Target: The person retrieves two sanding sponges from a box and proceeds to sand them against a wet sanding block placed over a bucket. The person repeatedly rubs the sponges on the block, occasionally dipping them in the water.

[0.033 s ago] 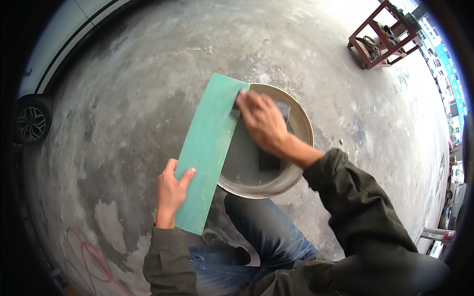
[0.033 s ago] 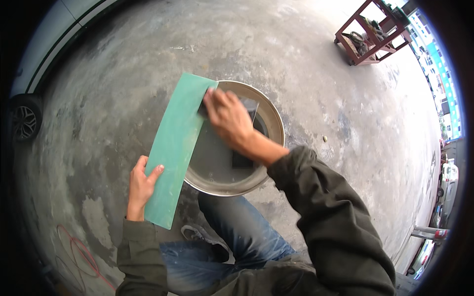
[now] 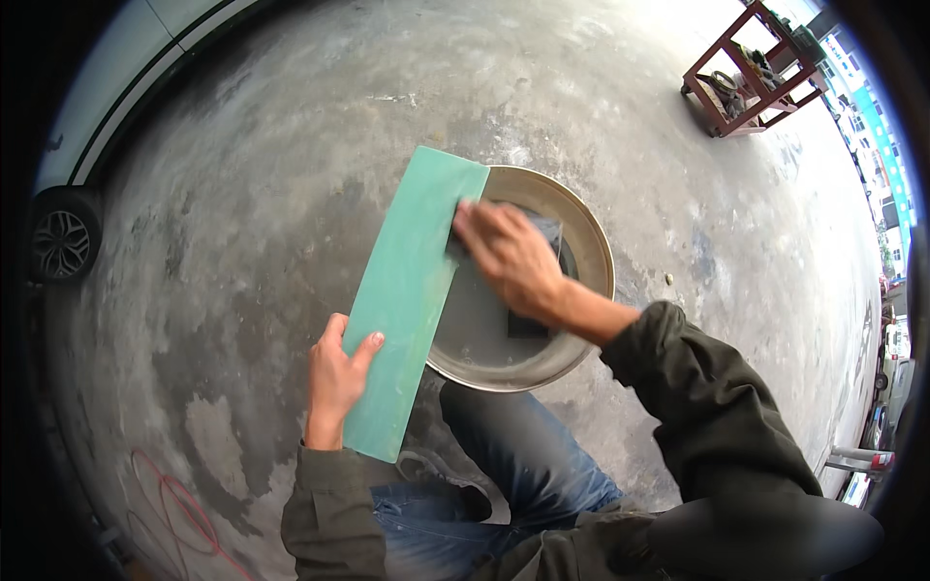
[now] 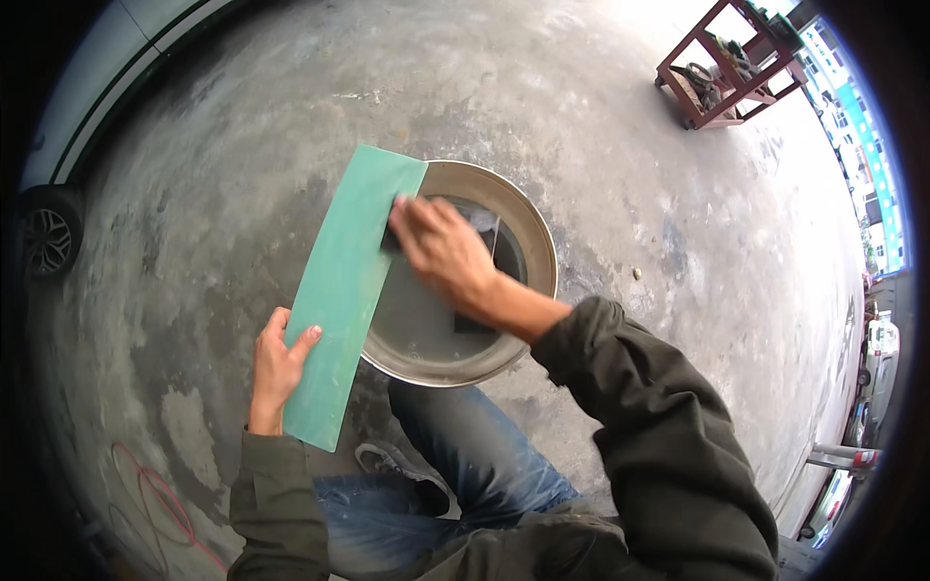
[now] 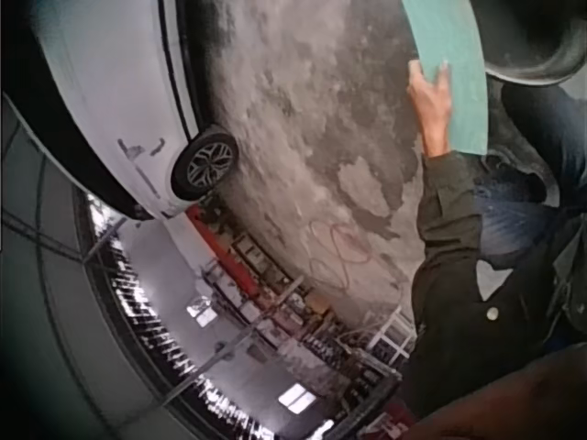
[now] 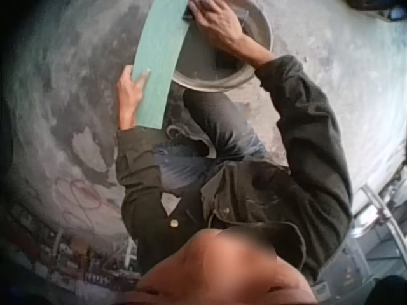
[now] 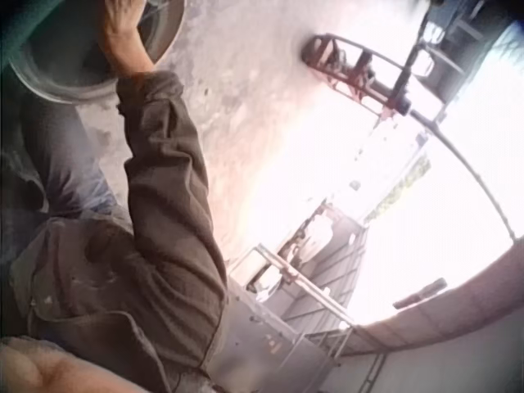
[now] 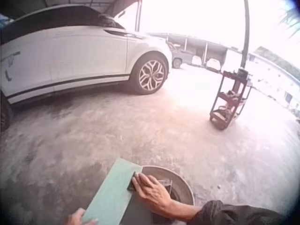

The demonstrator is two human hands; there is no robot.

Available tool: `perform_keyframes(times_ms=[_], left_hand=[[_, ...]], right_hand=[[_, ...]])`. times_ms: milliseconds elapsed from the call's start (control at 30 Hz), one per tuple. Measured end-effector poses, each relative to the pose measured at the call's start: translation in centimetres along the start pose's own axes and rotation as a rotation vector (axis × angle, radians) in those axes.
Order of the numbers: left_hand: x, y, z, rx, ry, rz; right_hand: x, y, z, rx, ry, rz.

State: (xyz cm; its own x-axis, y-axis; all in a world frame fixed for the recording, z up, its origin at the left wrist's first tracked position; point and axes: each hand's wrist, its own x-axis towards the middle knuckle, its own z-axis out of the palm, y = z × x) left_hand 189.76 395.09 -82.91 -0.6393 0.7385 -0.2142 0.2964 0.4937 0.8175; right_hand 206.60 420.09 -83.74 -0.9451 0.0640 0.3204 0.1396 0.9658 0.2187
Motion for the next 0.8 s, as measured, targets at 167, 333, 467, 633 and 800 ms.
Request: perform_keyframes(times_ms=[167, 333, 467, 633, 800], left_hand=[[0.5, 0.3, 0.5, -0.044, 0.026, 0.104], [0.3, -0.2, -0.1, -0.044, 0.047, 0.102], [0.3, -0.1, 0.1, -0.028, 0.027, 0.086], [0.4, 0.1, 0.2, -0.039, 0.026, 0.081], [0.3, 0.5, 0.5, -0.065, 0.006, 0.061]], right_hand=[[-0.3, 5.2, 0.3, 0.136, -0.007, 0.005], [-1.4, -2.1, -0.2, 0.25, -0.002, -0.09], [-0.4, 2.6, 0.2, 0.247, 0.029, -0.056], [-1.5, -1.5, 0.0, 0.245, 0.07, -0.096], [-1.0, 2.7, 0.1, 0.146, 0.036, 0.031]])
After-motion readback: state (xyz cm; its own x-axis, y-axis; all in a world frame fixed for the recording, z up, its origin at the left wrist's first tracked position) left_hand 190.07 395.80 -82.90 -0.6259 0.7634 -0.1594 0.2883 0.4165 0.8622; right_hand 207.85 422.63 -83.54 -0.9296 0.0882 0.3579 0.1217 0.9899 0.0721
